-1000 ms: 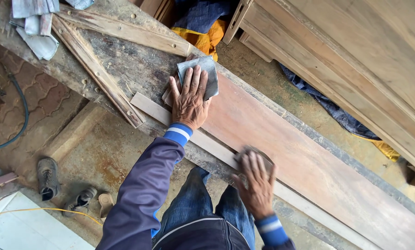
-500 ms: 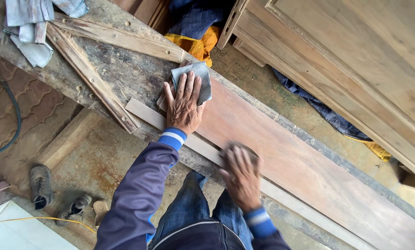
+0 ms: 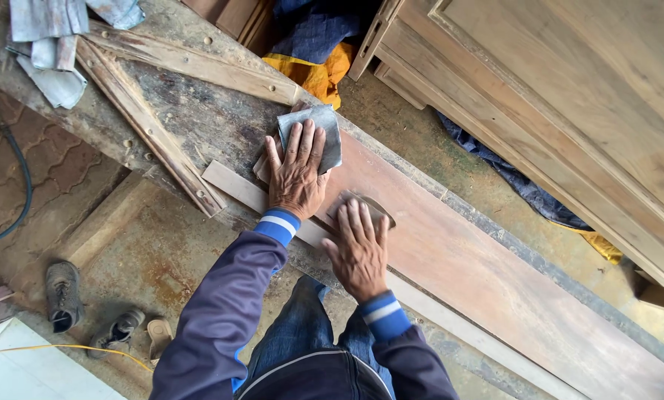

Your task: Sanding a wooden plank using manual sandpaper and an electric power sander.

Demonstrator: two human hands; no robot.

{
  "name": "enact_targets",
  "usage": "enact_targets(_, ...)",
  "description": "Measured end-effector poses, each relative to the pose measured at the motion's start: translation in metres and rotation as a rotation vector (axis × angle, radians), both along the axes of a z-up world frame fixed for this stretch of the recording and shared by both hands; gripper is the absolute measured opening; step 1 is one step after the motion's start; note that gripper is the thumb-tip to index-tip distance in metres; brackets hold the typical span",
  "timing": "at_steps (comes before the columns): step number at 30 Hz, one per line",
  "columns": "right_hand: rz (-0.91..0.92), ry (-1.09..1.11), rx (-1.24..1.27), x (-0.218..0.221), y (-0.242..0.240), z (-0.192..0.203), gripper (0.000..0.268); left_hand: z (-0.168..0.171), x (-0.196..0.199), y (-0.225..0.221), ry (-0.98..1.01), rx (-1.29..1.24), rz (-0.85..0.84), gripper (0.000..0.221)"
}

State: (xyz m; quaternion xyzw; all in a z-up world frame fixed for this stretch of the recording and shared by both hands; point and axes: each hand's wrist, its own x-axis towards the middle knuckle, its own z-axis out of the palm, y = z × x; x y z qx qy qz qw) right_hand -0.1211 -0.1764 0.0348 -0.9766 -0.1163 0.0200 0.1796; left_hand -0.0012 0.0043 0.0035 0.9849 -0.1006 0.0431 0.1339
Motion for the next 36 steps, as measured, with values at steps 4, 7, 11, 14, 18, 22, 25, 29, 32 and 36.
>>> enact_targets(4, -0.019, -0.058, 0.017, -0.006, -0.045, -0.006, 0.065, -0.005, 0.003, 0.0, -0.024, -0.003, -0.017, 0.077)
enact_targets(7, -0.178, -0.121, -0.016, -0.034, -0.131, 0.004, 0.054, -0.005, 0.001, -0.003, -0.003, 0.008, -0.008, 0.078)
enact_targets(11, -0.478, -0.087, -0.175, -0.066, -0.218, -0.044, 0.051, 0.003, 0.005, 0.0, -0.001, 0.018, 0.004, 0.078)
enact_targets(14, -0.55, 0.031, -0.043, -0.037, -0.169, -0.03, 0.055, -0.001, 0.001, -0.004, 0.016, 0.004, -0.005, 0.077)
enact_targets(18, -0.21, -0.087, -0.014, 0.027, -0.066, -0.016, 0.07, 0.001, 0.0, 0.0, -0.01, 0.007, -0.011, 0.076)
enact_targets(22, -0.074, -0.037, 0.004, 0.048, -0.062, -0.004, 0.068, -0.002, 0.0, -0.001, -0.035, 0.007, -0.023, 0.073)
enact_targets(25, -0.157, -0.038, 0.002, 0.013, -0.12, -0.002, 0.063, -0.001, 0.002, -0.003, -0.034, 0.016, -0.018, 0.073)
enact_targets(29, -0.46, -0.056, -0.052, -0.056, -0.227, -0.011, 0.059, 0.001, 0.001, -0.002, -0.004, 0.033, -0.001, 0.073)
enact_targets(32, -0.609, 0.047, -0.107, -0.045, -0.223, -0.008, 0.054, 0.007, 0.004, -0.002, 0.016, 0.03, 0.007, 0.074)
enact_targets(36, -0.406, -0.101, 0.044, -0.009, -0.146, -0.033, 0.071, -0.002, 0.004, -0.003, -0.001, 0.036, -0.007, 0.073)
